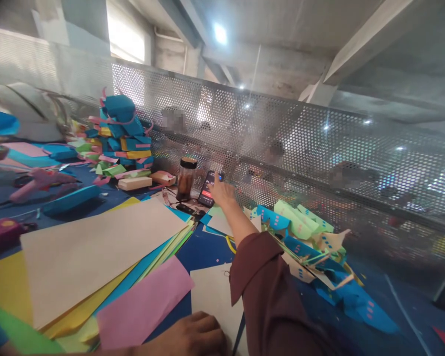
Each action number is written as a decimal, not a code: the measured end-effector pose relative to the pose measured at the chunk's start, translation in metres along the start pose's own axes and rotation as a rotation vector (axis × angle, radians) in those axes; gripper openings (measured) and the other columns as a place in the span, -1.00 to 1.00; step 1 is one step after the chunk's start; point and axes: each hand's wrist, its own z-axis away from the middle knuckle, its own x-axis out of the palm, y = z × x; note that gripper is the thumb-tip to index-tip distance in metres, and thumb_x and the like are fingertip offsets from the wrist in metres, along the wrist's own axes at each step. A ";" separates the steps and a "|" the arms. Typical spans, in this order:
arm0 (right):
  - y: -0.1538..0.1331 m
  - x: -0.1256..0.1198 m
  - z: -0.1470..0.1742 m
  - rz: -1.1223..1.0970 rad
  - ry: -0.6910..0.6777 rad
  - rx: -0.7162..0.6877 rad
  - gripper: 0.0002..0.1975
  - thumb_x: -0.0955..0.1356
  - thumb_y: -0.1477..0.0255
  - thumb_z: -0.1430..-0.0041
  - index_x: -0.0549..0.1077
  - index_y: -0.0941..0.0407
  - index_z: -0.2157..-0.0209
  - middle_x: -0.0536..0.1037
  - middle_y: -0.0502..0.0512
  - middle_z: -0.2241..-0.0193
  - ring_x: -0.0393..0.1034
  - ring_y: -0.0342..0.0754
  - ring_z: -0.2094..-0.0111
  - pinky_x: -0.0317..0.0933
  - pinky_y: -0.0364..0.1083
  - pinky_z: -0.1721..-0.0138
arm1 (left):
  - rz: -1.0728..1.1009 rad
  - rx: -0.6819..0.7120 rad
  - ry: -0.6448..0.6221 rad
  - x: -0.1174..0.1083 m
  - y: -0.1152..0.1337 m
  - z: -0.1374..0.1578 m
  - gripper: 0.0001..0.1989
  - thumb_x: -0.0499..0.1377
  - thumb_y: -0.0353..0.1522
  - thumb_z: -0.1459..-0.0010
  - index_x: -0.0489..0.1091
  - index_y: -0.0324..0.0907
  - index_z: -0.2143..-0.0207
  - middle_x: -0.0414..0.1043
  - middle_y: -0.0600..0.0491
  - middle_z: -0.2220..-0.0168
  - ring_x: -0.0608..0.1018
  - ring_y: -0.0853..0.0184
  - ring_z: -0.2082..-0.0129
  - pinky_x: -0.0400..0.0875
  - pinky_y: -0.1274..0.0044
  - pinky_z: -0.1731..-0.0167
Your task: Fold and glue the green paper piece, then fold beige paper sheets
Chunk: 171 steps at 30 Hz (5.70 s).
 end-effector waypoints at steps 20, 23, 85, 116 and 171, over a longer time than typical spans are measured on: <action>0.007 0.013 -0.019 0.067 0.030 0.001 -0.22 0.14 0.15 -0.42 -0.33 0.23 -0.42 0.59 0.43 0.06 0.52 0.20 0.02 0.28 0.07 0.07 | -0.022 0.025 -0.010 -0.012 0.003 -0.002 -0.81 0.23 -0.28 -0.29 0.30 -0.17 0.29 0.46 0.17 0.42 0.46 0.45 0.44 0.31 0.62 0.39; 0.008 0.014 -0.019 0.078 0.036 -0.010 -0.22 0.13 0.15 -0.42 -0.34 0.23 -0.42 0.60 0.43 0.08 0.52 0.20 0.03 0.29 0.06 0.08 | -0.020 0.012 -0.004 -0.011 0.003 -0.002 -0.78 0.23 -0.24 -0.28 0.30 -0.17 0.31 0.45 0.17 0.43 0.46 0.45 0.45 0.32 0.62 0.41; 0.020 0.057 0.040 0.272 -0.038 -0.427 -0.58 0.10 0.45 -0.43 0.24 0.07 -0.24 0.62 0.30 0.13 0.55 0.07 0.11 0.24 -0.02 0.07 | -0.137 0.111 0.012 -0.019 0.007 -0.003 -0.77 0.17 -0.26 -0.34 0.31 -0.17 0.36 0.46 0.16 0.36 0.44 0.44 0.39 0.29 0.59 0.36; 0.022 0.060 0.041 0.297 -0.055 -0.404 -0.54 0.11 0.53 -0.40 0.17 0.13 -0.28 0.60 0.37 0.12 0.55 0.11 0.11 0.25 0.00 0.07 | -0.136 0.128 0.020 -0.019 0.007 -0.003 -0.80 0.24 -0.26 -0.29 0.34 -0.17 0.33 0.45 0.17 0.34 0.42 0.43 0.38 0.30 0.56 0.38; 0.025 0.065 0.036 0.297 -0.039 -0.371 -0.47 0.11 0.50 -0.39 0.04 0.12 -0.36 0.60 0.36 0.10 0.55 0.13 0.11 0.28 0.00 0.07 | -0.124 0.165 0.069 -0.023 0.007 -0.003 -0.83 0.23 -0.26 -0.28 0.35 -0.16 0.26 0.46 0.16 0.34 0.42 0.38 0.38 0.29 0.52 0.42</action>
